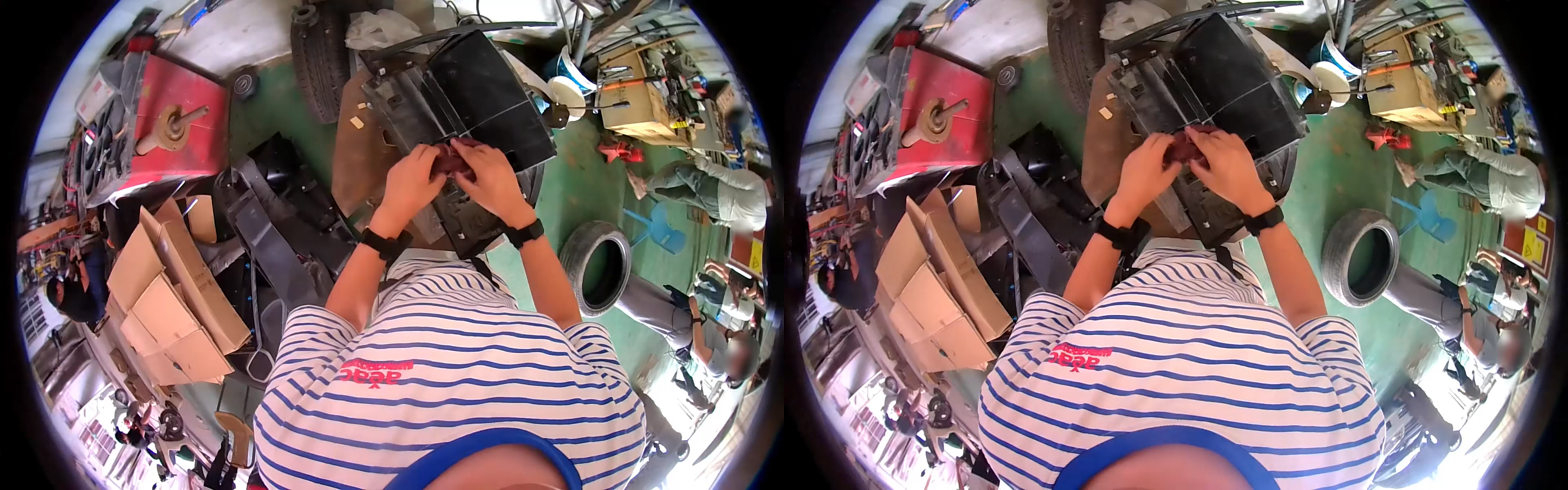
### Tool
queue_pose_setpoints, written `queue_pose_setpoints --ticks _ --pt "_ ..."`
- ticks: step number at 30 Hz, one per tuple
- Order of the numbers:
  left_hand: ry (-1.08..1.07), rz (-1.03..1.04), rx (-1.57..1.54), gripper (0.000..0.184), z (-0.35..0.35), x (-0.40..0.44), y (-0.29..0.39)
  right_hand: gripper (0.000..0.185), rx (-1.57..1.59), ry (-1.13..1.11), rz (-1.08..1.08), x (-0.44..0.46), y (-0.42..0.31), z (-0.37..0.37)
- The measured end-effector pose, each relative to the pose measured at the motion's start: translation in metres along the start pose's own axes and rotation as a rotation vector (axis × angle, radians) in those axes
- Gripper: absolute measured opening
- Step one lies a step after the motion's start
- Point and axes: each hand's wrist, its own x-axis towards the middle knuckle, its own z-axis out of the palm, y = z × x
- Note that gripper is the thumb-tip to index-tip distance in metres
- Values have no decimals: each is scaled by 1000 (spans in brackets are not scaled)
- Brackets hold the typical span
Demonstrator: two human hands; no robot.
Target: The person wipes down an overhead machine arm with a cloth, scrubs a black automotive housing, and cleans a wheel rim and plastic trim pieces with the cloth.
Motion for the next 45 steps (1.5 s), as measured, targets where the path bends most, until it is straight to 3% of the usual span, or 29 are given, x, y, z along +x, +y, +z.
queue_pose_setpoints --ticks 6,8,10,14,19,23,25,28,30,33,37,43,45 --pt "301 -60 35 30 -16 33 -34 57 -88 56 -135 75 5 26" --pt "317 -78 95 27 -4 43 -65 53 -131 82 -183 96 36 57" --pt "271 -95 191 24 14 46 -99 47 -63 -117 -88 104 73 101" --pt "364 -128 148 26 32 39 -109 45 -87 -225 -69 110 68 96" --pt "294 -163 225 27 32 16 -97 32 -376 -136 -203 87 36 92" --pt "260 -170 100 22 43 -9 -92 34 -518 -239 -30 62 7 97" --pt "274 -168 69 20 47 -20 -83 36 -446 -211 44 51 6 93" --pt "86 -254 63 20 43 -41 -71 41 -138 -135 -68 38 8 70" --pt "-37 -315 83 21 40 -61 -66 41 -62 -214 -87 29 9 62" --pt "38 -306 -61 25 39 -84 -44 41 -53 -176 -125 17 16 67" --pt "142 -312 50 22 51 -91 -36 42 17 -244 36 21 10 62" --pt "266 -401 138 20 71 -95 7 43 144 -369 -186 16 36 27" --pt "175 -442 190 21 73 -103 26 42 626 -367 42 5 48 11"
